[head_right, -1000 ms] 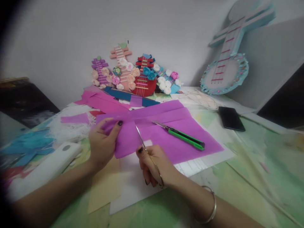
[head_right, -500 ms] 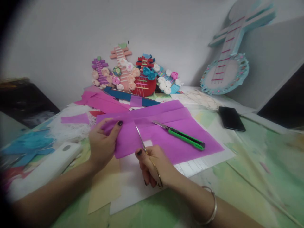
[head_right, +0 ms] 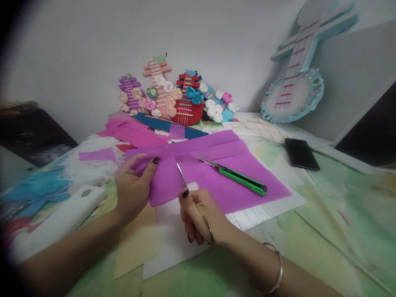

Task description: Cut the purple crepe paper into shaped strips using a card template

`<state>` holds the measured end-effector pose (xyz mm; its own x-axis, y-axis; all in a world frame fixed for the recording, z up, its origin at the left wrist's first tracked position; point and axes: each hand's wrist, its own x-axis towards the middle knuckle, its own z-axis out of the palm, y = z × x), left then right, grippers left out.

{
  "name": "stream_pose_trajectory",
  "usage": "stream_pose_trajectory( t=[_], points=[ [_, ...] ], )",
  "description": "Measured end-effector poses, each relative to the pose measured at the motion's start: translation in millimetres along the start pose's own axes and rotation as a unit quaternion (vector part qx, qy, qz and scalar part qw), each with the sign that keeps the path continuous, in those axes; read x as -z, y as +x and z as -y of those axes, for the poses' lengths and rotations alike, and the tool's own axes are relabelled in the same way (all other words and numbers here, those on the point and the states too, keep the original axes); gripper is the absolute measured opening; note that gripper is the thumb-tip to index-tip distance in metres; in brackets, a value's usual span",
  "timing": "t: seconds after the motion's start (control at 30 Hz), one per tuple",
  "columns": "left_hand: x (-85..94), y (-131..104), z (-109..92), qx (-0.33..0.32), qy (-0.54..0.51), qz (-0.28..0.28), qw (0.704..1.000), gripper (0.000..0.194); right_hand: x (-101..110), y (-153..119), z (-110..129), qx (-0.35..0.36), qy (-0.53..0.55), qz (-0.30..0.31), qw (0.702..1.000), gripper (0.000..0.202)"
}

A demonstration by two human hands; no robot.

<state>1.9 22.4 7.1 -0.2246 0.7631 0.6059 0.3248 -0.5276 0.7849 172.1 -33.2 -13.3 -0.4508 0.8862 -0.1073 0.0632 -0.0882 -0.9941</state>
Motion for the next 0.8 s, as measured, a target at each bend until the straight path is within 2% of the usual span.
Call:
stream_pose_trajectory(
  t=[0.8],
  points=[
    [0.8,-1.4,-1.1,0.005,0.020,0.002,1.000,0.017,1.1,3.4,-3.8,-0.003,0.023,0.008,1.000,0.067]
  ],
)
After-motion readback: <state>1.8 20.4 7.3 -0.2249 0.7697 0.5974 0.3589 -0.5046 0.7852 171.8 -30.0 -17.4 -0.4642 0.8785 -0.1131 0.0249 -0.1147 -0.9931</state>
